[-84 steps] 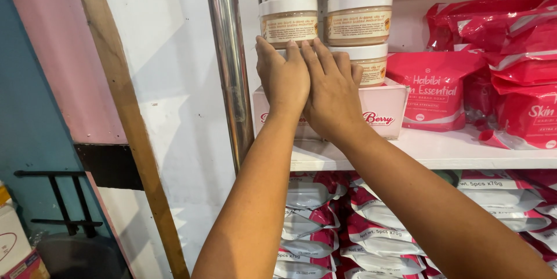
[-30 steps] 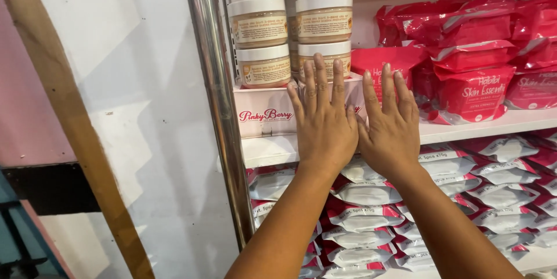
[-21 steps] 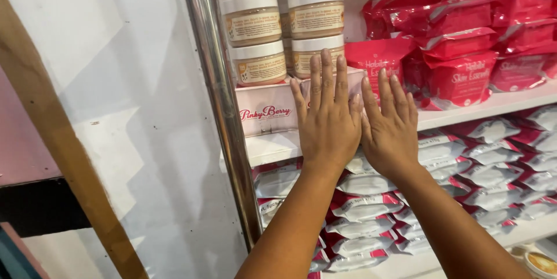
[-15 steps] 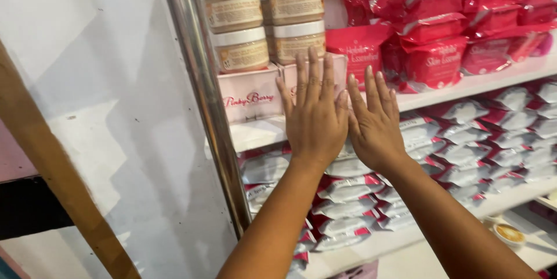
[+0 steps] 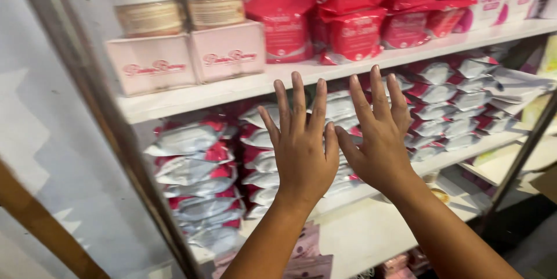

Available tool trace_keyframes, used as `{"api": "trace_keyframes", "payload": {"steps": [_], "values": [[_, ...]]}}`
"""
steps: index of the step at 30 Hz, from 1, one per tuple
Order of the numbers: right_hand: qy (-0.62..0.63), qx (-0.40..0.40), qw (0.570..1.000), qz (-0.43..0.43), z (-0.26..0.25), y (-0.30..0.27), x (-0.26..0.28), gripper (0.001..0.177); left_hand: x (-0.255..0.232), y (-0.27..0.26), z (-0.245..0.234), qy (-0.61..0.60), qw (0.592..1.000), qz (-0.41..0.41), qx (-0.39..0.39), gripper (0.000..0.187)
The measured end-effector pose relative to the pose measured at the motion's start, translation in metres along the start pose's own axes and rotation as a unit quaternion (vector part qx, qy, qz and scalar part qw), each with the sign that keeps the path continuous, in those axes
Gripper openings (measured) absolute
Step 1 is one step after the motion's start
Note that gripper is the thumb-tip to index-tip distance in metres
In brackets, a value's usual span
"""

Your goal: Cleaning skincare jars with a cloth and organizing them on shelves in a beauty supply store.

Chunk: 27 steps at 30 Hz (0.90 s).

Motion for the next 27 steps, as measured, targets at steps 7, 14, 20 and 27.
{"api": "trace_keyframes", "payload": {"steps": [7,14,20,27], "values": [[-0.027,0.035,0.999,0.018,-0.054,-0.042,-0.09,0.082,-0.077,-0.014,0.085,-0.026,0.998,-0.013,0.051,0.069],[-0.066,0.095,0.992,0.052,-0.084,-0.08,-0.17,0.08,-0.137,-0.033,0.162,-0.058,0.994,-0.03,0.091,0.069],[-0.084,0.155,0.979,0.098,-0.088,-0.112,-0.236,0.08,-0.168,-0.05,0.222,-0.049,0.988,-0.042,0.143,0.073],[-0.115,0.178,0.964,0.158,-0.082,-0.154,-0.305,0.081,-0.193,-0.067,0.293,-0.077,0.972,-0.04,0.219,0.084]]}}
Point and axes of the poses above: each hand's wrist, its own y-axis towards the middle knuckle, its own z-axis out of the palm, x = y × z, the point moved 7 cm from there along y, towards the middle knuckle, and after that the axes turned 2 degrees about -x, right-handed, at the moved point
